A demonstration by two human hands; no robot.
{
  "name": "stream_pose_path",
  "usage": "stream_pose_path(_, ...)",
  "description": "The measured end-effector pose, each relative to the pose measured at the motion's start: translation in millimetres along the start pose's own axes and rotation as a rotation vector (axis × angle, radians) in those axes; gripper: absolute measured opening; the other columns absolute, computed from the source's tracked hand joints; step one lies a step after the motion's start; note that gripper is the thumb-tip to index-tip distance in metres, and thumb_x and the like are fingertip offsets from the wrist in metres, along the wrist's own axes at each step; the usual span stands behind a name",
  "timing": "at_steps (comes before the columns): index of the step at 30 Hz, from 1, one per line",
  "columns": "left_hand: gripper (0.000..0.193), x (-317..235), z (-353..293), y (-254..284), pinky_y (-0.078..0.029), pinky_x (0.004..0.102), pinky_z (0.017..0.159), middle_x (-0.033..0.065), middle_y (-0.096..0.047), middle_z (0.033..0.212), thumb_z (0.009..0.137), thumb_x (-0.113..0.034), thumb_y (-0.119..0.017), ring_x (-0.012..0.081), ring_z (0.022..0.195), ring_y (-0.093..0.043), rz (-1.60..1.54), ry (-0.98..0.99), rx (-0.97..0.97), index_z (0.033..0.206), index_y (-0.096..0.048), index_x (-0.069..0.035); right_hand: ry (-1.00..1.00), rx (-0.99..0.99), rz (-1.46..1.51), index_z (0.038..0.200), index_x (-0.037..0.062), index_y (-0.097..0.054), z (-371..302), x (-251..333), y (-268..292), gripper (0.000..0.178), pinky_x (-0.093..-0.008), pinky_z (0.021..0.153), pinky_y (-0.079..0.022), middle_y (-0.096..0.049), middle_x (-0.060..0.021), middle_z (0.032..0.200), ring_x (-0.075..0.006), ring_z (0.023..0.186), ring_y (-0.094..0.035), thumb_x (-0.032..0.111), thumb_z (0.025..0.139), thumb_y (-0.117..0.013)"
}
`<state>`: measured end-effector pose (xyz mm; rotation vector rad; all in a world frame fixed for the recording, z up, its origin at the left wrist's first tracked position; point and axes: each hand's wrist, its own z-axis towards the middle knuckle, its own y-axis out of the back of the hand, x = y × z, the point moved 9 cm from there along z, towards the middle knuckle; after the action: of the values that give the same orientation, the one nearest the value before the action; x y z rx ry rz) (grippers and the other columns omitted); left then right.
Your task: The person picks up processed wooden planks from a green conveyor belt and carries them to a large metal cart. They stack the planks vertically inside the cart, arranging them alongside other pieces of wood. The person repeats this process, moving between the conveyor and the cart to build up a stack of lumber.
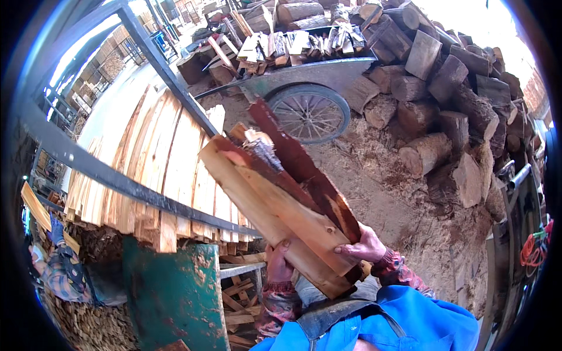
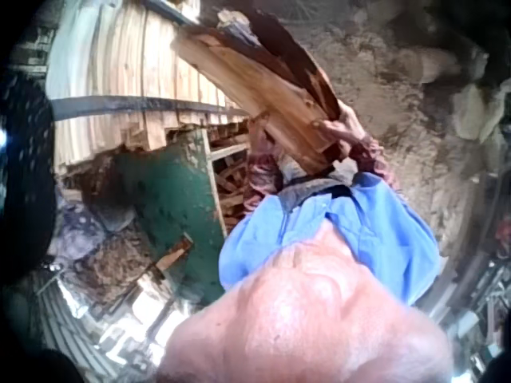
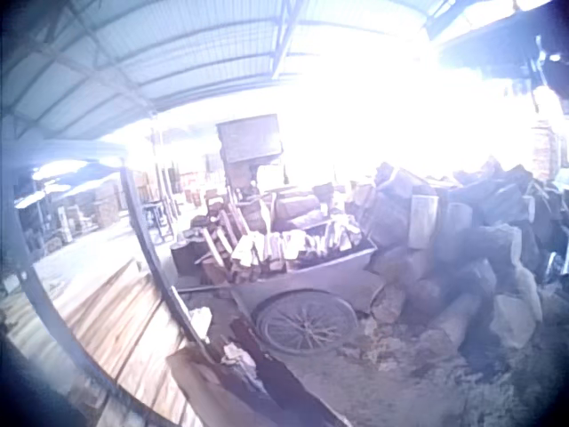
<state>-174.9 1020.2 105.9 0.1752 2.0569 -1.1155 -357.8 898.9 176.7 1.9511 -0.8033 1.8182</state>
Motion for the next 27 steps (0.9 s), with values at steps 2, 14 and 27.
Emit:
stream_pose_path(2,0.046,-1,26,-12,-0.056,0.0382,0.083,0.0147,-0.063,0.107,0.08,-0.01,-0.069,0.0251,0.093,-0.066,-0.007,0.038,0.003,0.121,-0.051,0.004,-0.027,-0.045,-0.02,0.141,-0.0003,-0.043,17,3,17,0.077,-0.0334,0.106,-0.039,-0.055,-0.007,0.135,-0.0137,0.121,-0.049,0.015,0.077,-0.084)
stream_pose_path(14,0.044,2,213,-85,-0.055,0.0398,0.086,0.0137,-0.063,0.106,0.078,-0.006,-0.065,0.0268,0.096,-0.064,-0.016,-0.039,-0.079,0.119,-0.054,0.003,0.003,-0.011,0.108,0.144,-0.0004,-0.038,195,27,124,0.08,-0.0329,0.106,-0.04,-0.053,-0.0087,0.137,-0.0139,0.123,-0.049,0.014,0.079,-0.082)
stream_pose_path(27,0.05,5,355,-163,-0.051,0.0426,0.091,0.0117,-0.057,0.114,0.085,-0.029,-0.066,0.027,0.105,-0.06,0.126,-0.115,-0.107,0.125,-0.049,-0.006,0.118,0.139,-0.071,0.144,0.0006,-0.039,357,66,236,0.081,-0.0326,0.104,-0.042,-0.057,-0.0114,0.134,-0.0139,0.121,-0.05,0.025,0.08,-0.082)
